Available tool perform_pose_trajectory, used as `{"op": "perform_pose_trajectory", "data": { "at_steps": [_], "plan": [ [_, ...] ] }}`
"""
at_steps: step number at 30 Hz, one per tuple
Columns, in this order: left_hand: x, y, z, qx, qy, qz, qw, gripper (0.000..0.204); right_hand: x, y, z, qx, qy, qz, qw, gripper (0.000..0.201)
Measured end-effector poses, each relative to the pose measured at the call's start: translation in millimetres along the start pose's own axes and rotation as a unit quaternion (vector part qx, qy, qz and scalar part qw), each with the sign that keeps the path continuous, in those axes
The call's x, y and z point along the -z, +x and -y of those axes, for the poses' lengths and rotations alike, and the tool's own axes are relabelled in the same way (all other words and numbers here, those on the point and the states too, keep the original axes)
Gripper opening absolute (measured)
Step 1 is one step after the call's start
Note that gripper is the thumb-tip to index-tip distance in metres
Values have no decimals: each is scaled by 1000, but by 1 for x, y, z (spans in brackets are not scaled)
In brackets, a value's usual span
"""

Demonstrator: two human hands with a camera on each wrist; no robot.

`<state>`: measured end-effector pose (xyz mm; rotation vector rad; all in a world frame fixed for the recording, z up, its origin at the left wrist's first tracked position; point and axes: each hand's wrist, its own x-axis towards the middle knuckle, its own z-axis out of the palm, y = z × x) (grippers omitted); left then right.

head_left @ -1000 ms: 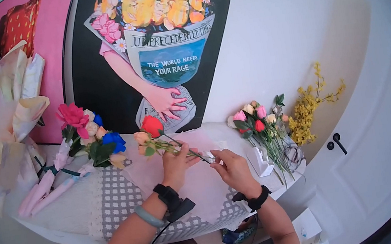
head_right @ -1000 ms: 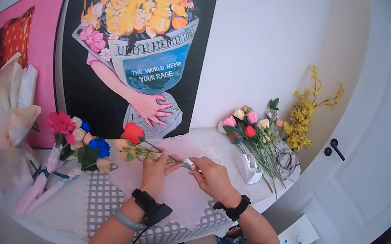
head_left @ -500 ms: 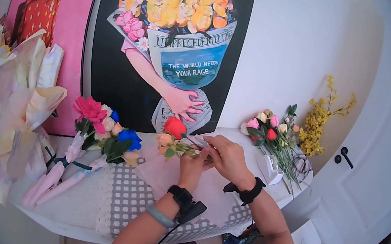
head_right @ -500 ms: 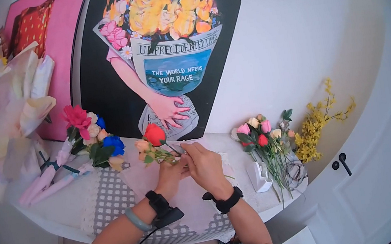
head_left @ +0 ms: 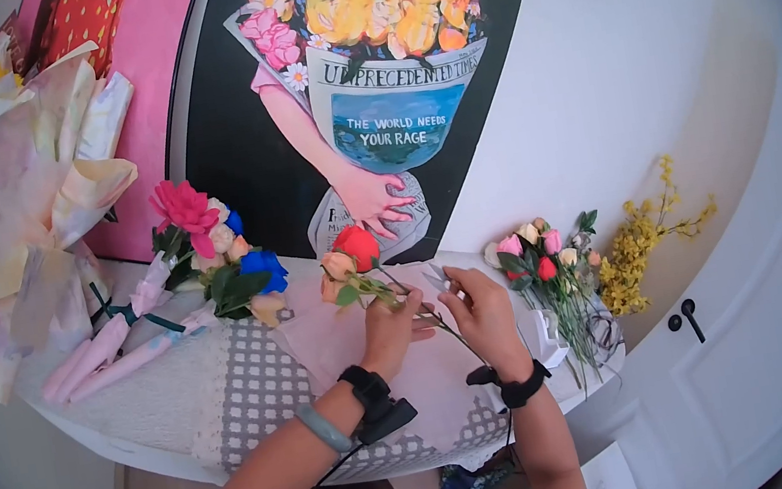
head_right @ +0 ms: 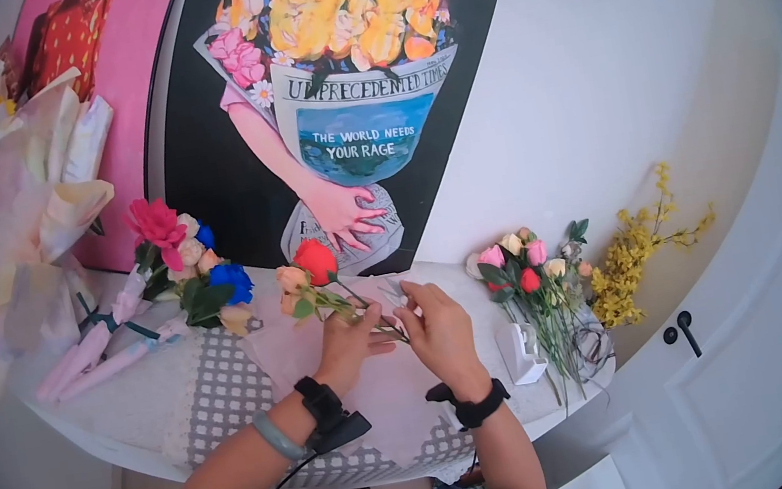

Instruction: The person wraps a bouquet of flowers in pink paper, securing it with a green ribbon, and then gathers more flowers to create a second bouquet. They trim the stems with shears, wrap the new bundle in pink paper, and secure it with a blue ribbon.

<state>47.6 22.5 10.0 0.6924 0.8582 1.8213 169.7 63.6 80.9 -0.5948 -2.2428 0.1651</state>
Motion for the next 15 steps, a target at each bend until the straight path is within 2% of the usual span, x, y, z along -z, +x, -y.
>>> {"op": "perform_pose_trajectory", "data": {
  "at_steps": [2, 6, 10, 13, 15],
  "plan": [
    [0, 1, 1, -2, 4, -6, 1000, 18, 7, -17, -6, -28, 4, 8, 1000, 28],
    [1, 2, 3, -12, 19, -16, 1000, 17, 16, -45, -17, -34, -17, 68, 997, 21],
    [2, 2, 0, -22, 40, -21, 999, 17, 25, -56, -18, -55, -24, 40, 997, 20],
    [3, 4, 2, -24, 36, -28, 999, 17, 38, -62, -8, -93, -8, 70, 993, 20],
    [3, 4, 0, -23, 23, -34, 999, 17, 42, -74, -21, -41, -50, 93, 994, 19]
  ]
}}
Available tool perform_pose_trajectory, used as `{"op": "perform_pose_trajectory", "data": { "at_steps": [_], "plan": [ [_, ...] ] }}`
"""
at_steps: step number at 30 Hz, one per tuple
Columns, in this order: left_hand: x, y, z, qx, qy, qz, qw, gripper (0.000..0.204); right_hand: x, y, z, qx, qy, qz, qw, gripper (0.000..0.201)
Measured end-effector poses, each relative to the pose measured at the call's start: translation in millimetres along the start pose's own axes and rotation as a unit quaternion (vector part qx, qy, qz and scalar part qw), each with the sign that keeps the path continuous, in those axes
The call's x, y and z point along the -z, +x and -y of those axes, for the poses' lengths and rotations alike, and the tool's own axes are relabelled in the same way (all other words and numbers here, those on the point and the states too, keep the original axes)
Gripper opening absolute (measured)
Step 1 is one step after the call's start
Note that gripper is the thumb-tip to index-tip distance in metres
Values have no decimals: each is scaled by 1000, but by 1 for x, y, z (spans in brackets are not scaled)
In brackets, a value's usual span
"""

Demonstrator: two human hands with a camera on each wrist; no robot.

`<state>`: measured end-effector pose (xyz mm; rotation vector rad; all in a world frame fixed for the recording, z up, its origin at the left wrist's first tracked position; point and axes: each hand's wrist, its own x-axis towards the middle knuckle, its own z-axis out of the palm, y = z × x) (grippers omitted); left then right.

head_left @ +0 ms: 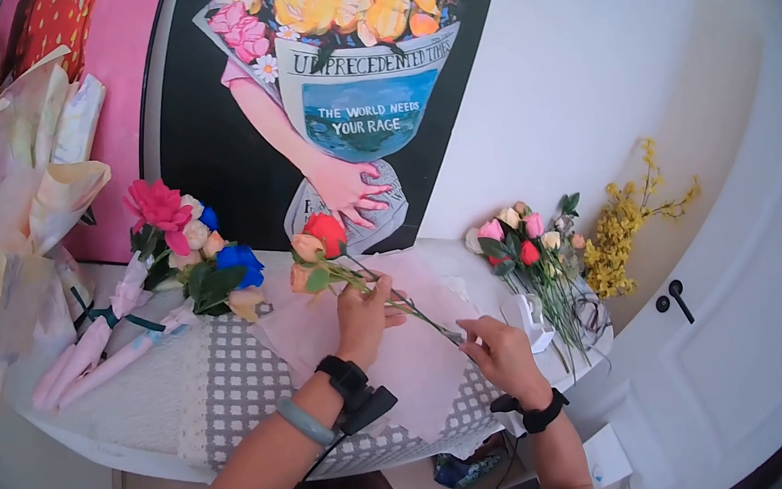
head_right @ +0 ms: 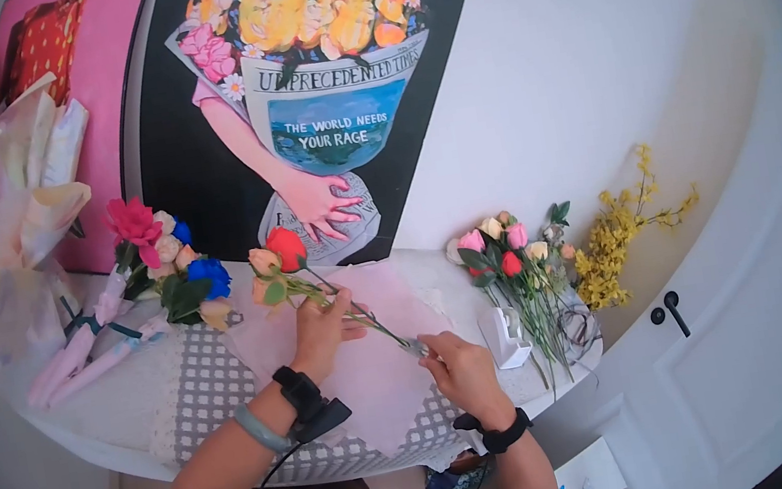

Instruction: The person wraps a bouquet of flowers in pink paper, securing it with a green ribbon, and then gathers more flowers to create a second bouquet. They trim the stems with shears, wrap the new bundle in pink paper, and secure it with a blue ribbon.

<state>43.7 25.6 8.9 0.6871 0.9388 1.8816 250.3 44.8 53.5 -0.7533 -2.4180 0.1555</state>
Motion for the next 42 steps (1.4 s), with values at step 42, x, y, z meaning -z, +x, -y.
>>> {"op": "perform_pose_trajectory", "data": {
  "at_steps": [42],
  "plan": [
    [7, 7, 1, 46, 27, 208, 977, 15, -5, -3, -82, -91, 268, 235, 930, 9]
  ]
}}
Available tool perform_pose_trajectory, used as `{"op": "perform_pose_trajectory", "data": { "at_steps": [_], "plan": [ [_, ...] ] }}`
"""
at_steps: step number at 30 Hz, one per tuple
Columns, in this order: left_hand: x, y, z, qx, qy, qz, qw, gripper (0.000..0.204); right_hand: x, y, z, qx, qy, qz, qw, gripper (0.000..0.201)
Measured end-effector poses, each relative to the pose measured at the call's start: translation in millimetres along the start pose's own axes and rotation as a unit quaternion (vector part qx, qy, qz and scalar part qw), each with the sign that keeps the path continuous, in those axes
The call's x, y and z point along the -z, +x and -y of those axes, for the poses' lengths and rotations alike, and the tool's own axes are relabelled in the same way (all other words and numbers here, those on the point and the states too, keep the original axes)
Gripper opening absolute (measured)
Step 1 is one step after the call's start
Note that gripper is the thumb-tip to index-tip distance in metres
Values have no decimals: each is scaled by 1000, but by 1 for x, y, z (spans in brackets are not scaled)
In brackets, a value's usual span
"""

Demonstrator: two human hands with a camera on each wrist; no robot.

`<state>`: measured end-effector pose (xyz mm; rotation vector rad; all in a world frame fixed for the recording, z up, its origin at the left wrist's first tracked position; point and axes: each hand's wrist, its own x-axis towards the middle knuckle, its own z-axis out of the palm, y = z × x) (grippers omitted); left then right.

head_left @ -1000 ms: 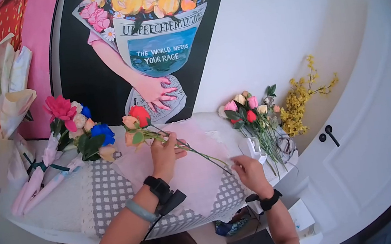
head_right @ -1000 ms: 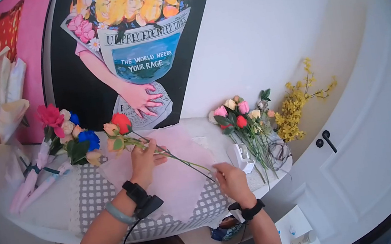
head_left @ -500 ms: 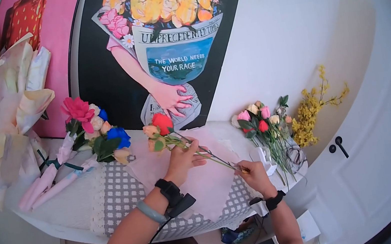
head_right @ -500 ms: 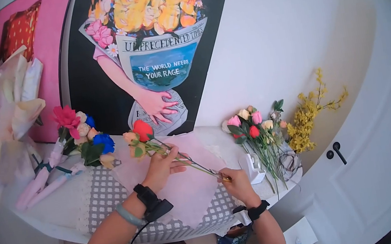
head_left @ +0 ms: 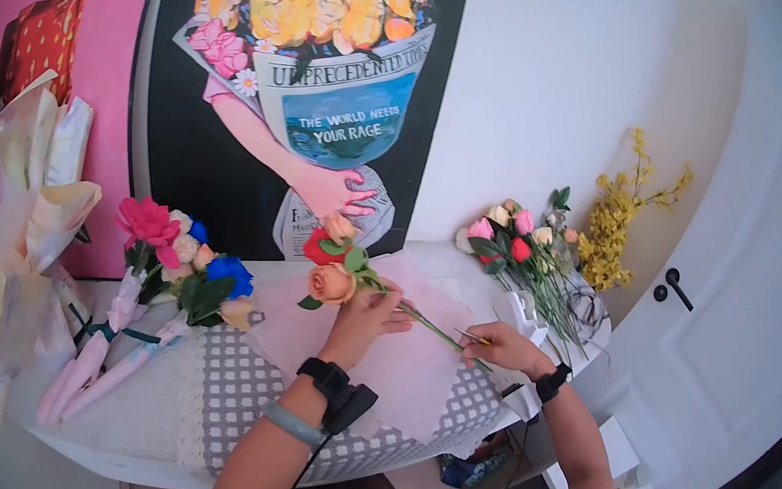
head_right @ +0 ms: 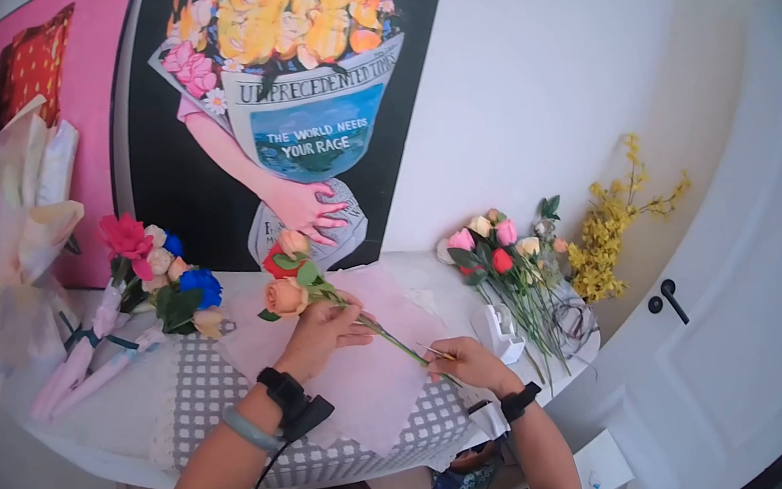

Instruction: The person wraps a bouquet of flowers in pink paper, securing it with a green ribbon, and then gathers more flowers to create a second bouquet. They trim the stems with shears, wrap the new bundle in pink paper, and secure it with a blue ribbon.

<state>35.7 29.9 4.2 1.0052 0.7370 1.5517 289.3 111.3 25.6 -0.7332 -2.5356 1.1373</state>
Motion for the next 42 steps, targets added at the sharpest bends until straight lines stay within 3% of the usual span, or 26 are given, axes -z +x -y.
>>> {"op": "perform_pose_trajectory", "data": {
  "at_steps": [4, 7, 10, 13, 16, 22, 25, 32, 34, 42],
  "plan": [
    [-5, -3, -2, 16, 16, -50, 998, 18, -2, -2, 5, -48, 19, 31, 998, 12],
    [-2, -1, -1, 19, 17, -74, 997, 20, -3, -3, -8, -17, 12, -96, 995, 17],
    [0, -2, 0, 40, 16, -70, 997, 18, 10, -7, -11, -92, -183, -212, 955, 24],
    [-3, -4, -2, 53, 10, -55, 997, 17, 8, -6, -46, -86, -377, -249, 888, 29],
    [-7, -6, -4, 76, 12, -37, 996, 17, 1, -9, -44, -108, -411, -195, 884, 30],
    [-3, -3, 3, 89, -12, -31, 995, 21, 0, -9, -41, -146, -417, -196, 875, 14],
    [-4, -4, 2, 98, -4, -35, 995, 18, -4, -12, -27, -110, -468, -224, 848, 12],
    [-5, -4, 4, 105, -6, -35, 994, 18, 30, -26, -5, -80, -358, -319, 874, 14],
    [-5, -5, 7, 96, -17, -41, 994, 19, 52, -31, -25, -95, -386, -345, 850, 15],
    [-5, -5, 7, 95, -35, -36, 994, 16, 106, -48, -76, -143, -390, -350, 839, 17]
  ]
}}
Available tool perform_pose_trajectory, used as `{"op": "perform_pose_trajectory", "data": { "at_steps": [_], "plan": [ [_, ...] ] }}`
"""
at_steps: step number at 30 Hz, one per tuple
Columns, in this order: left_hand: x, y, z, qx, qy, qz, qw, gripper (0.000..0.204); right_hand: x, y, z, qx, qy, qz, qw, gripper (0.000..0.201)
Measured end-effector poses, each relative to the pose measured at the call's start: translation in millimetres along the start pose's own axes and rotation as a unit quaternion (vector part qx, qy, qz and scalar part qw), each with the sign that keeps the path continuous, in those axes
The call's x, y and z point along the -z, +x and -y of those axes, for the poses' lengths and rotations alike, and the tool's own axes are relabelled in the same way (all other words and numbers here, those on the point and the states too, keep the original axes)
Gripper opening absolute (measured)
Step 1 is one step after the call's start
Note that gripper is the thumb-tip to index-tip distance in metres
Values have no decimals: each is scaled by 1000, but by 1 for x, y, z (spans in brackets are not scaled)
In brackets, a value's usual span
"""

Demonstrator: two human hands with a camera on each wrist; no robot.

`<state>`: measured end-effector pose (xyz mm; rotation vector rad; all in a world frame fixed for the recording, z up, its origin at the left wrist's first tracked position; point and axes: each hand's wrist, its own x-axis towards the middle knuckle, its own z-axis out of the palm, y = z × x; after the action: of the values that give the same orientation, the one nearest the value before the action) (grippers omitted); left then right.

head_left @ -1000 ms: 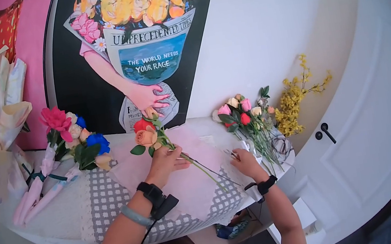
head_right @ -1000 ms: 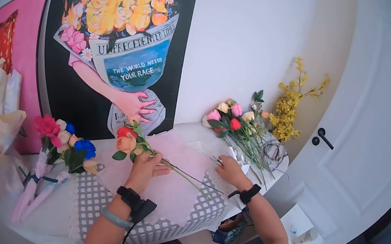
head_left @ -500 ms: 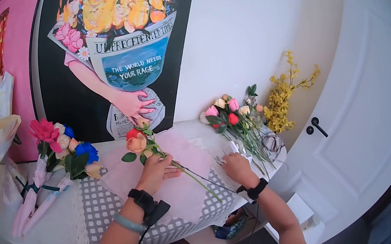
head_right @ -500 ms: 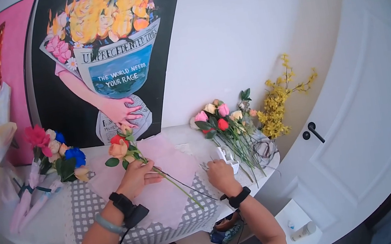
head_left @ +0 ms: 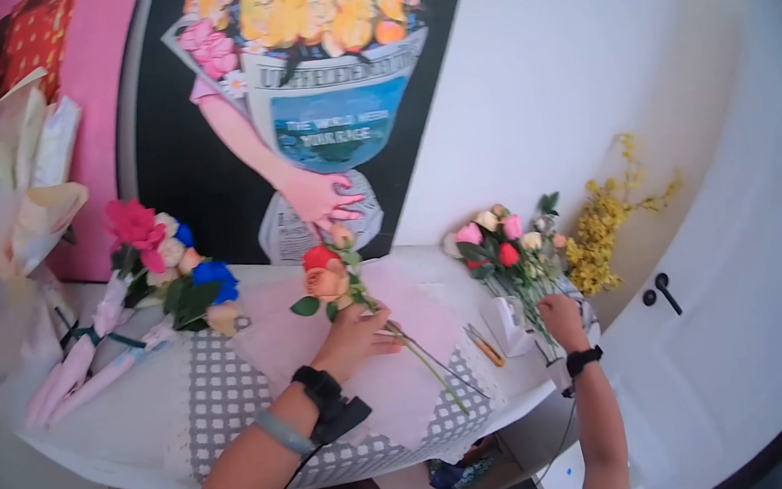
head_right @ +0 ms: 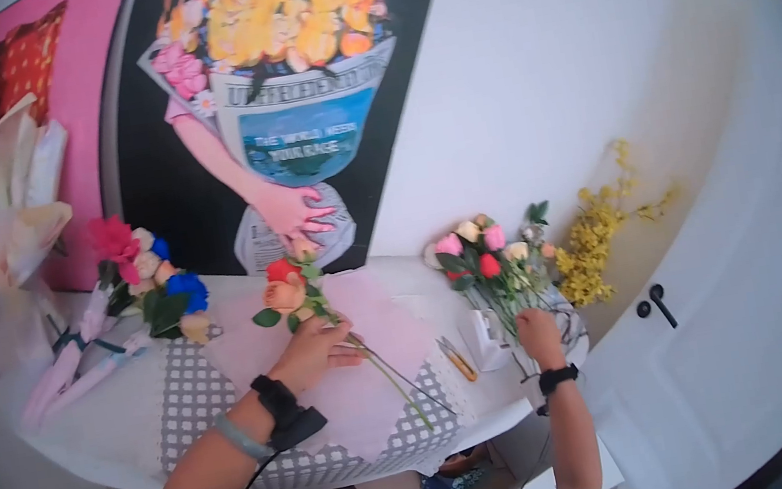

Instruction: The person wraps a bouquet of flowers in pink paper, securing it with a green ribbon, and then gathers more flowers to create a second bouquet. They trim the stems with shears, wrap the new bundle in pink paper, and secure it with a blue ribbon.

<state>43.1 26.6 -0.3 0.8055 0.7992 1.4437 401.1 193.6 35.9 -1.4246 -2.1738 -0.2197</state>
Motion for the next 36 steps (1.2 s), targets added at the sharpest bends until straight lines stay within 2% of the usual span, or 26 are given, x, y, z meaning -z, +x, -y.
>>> {"op": "perform_pose_trajectory", "data": {
  "at_steps": [3, 5, 9, 12, 15, 18, 21, 24, 27, 31, 34, 36],
  "plan": [
    [1, 2, 4, 1, 4, 9, 1000, 18, -15, 9, -35, 30, 1, 9, 1000, 17],
    [2, 2, 2, 3, 4, 11, 1000, 18, -21, 15, -48, 11, 39, 36, 999, 17],
    [0, 1, 1, 6, 13, 4, 1000, 18, -33, 28, -57, 33, 86, 76, 993, 16],
    [-1, 2, 0, 17, 21, -2, 1000, 15, -32, 30, -46, -13, 92, 128, 987, 15],
    [-3, 0, -2, 20, 20, -2, 1000, 16, -41, 35, -47, 62, 41, 86, 994, 16],
    [-4, -1, -2, 17, 20, -3, 1000, 16, -41, 33, -35, 6, -59, 25, 998, 17],
    [-4, 1, 0, 13, 20, -3, 1000, 17, -49, 37, -50, -103, -128, 70, 984, 19],
    [-4, 0, 0, 6, 20, 4, 1000, 17, -57, 37, -73, -134, -123, 108, 977, 20],
    [-6, -1, -1, 13, 19, -3, 1000, 15, -60, 38, -91, -125, -97, 102, 982, 22],
    [-11, -3, -2, 25, 35, 4, 999, 15, -54, 47, -97, -128, -80, 44, 987, 21],
    [-13, -3, -2, 26, 40, 11, 999, 15, -52, 51, -105, -142, -116, 55, 982, 21],
    [-12, -2, -2, 29, 43, 6, 999, 15, -44, 59, -106, -184, -112, 9, 977, 22]
  ]
}}
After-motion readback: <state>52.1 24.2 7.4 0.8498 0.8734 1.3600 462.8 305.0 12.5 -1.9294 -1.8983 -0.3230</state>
